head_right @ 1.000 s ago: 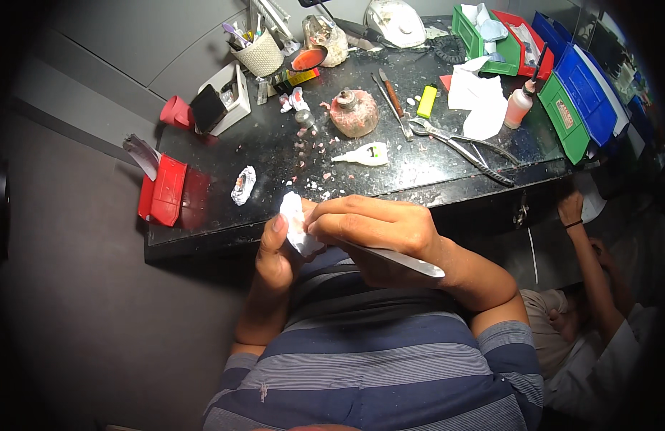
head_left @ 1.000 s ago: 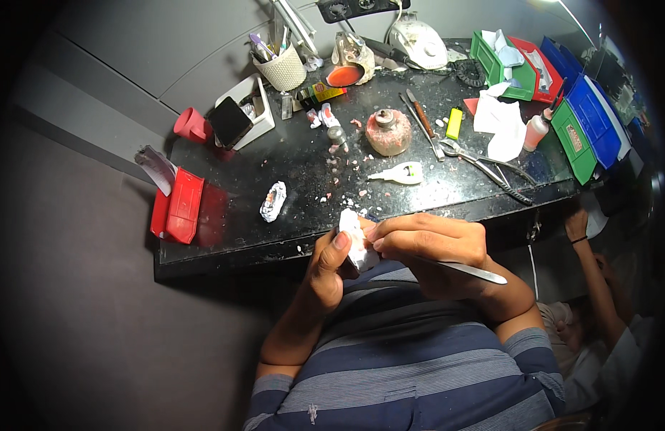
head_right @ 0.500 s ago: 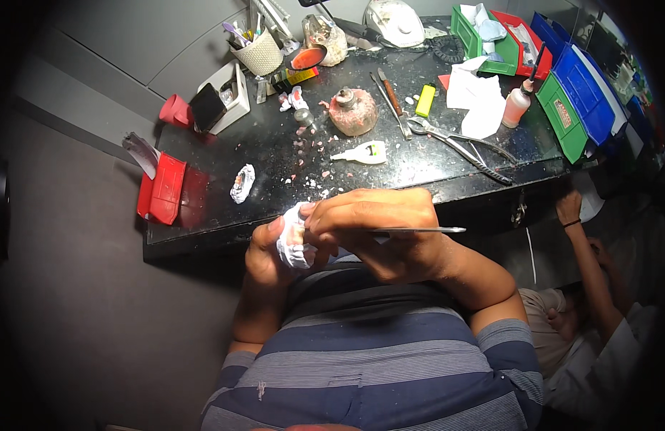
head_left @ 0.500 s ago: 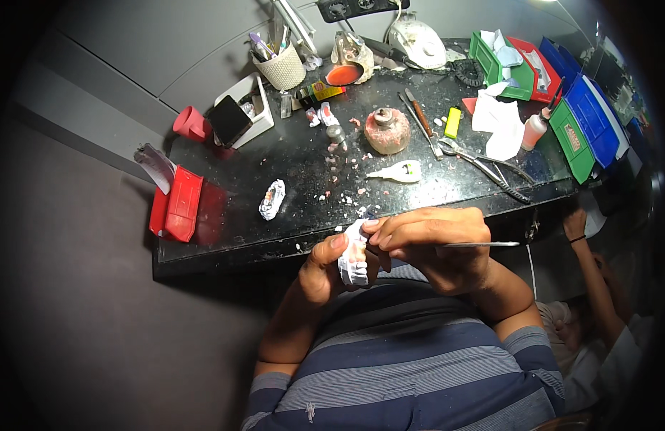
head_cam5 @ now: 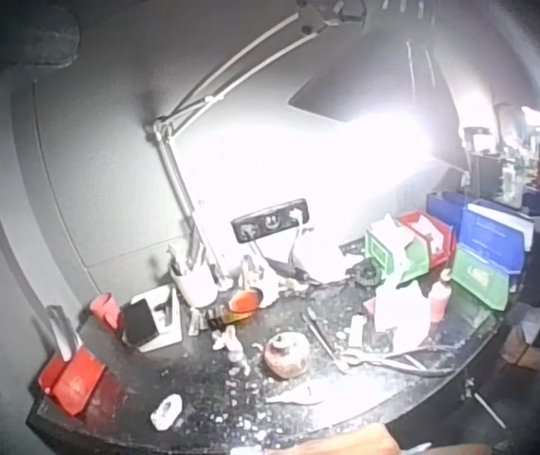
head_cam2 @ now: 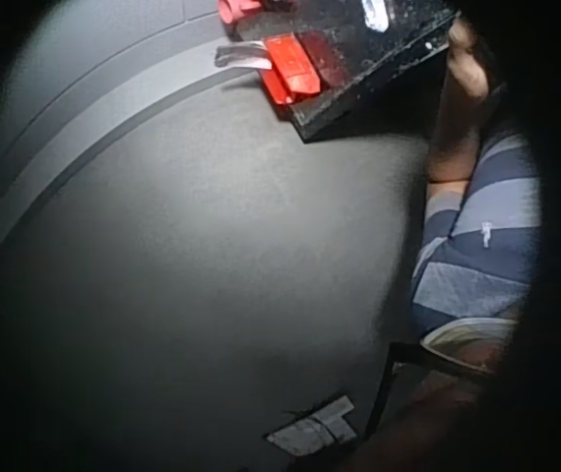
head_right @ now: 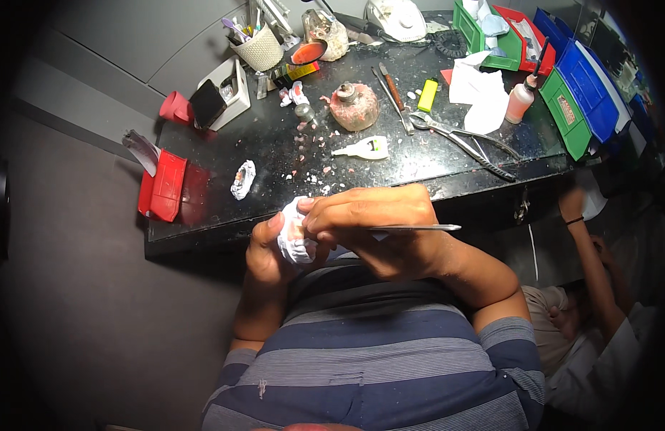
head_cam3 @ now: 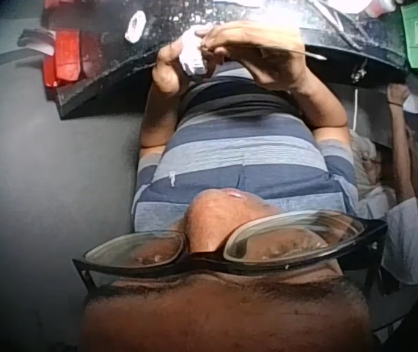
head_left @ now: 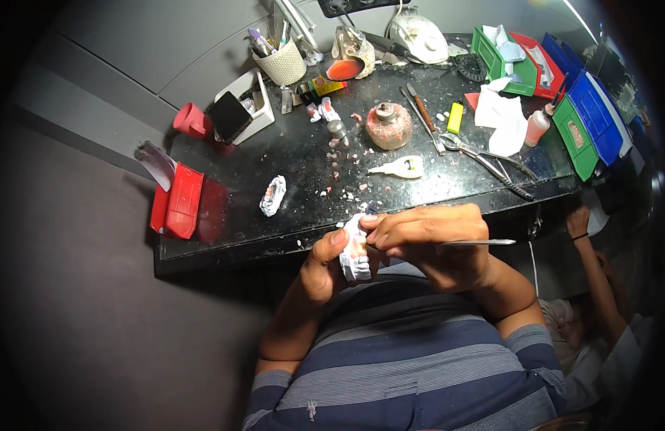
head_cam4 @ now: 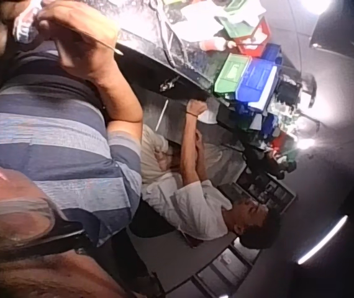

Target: The person shapes a dental prosthesis on a model using a heated hand tool, places wrapped dental pieces into a blue container, and carves teeth on a plaster dental cast using a metal tool.

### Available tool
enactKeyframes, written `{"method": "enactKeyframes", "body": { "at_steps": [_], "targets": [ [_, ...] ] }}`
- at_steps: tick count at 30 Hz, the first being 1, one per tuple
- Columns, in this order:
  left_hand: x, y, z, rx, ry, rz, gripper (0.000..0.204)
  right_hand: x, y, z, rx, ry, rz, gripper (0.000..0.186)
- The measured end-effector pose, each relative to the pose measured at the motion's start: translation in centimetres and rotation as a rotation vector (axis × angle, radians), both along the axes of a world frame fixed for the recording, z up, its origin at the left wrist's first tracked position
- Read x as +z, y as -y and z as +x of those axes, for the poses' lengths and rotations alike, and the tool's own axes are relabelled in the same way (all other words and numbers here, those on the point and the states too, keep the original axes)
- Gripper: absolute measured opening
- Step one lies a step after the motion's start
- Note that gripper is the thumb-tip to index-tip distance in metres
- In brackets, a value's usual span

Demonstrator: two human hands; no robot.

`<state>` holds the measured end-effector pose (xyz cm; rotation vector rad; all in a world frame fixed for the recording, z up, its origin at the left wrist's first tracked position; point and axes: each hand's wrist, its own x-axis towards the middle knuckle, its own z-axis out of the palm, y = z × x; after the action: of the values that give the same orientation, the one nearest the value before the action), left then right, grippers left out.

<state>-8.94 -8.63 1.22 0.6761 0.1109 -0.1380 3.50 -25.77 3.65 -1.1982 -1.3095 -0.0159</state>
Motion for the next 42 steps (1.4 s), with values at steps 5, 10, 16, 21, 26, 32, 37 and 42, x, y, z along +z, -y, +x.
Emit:
{"method": "enactKeyframes", "body": {
  "at_steps": [5,10,16,21,26,32,37,42],
  "targets": [
    [-0.3,-0.2,0.0,-0.006,0.024,0.009,0.052,-0.2,-0.1,0.0,-0.01,-0.02,-0.008,0.013],
    [-1.0,-0.4,0.0,-0.008,0.055,0.022,0.058,-0.3,-0.2,0.1,0.051,-0.058,0.006,0.012],
    [-0.4,-0.6,0.3,-0.054,0.105,0.162,0.06,-0.5,-0.3,0.4,0.046,-0.112,-0.011,0.012],
    [-1.4,-0.3,0.1,0.014,0.105,0.054,0.061,-0.7,-0.4,0.2,0.023,-0.085,0.03,0.011],
    [-1.5,-0.5,0.0,-0.023,0.089,-0.012,0.061,-0.9,-0.2,0.3,0.06,-0.107,0.024,0.011],
    [-1.7,-0.4,-0.1,-0.043,0.096,-0.092,0.06,-1.1,0.0,0.7,0.117,-0.127,0.036,0.011],
    [-1.3,-0.4,0.0,-0.022,0.105,0.008,0.059,-0.5,0.2,0.5,0.037,-0.084,0.034,0.013],
    [-1.2,0.1,0.2,0.087,0.204,0.335,0.062,-0.6,0.4,-1.0,-0.141,0.136,0.14,0.022]
  ]
}}
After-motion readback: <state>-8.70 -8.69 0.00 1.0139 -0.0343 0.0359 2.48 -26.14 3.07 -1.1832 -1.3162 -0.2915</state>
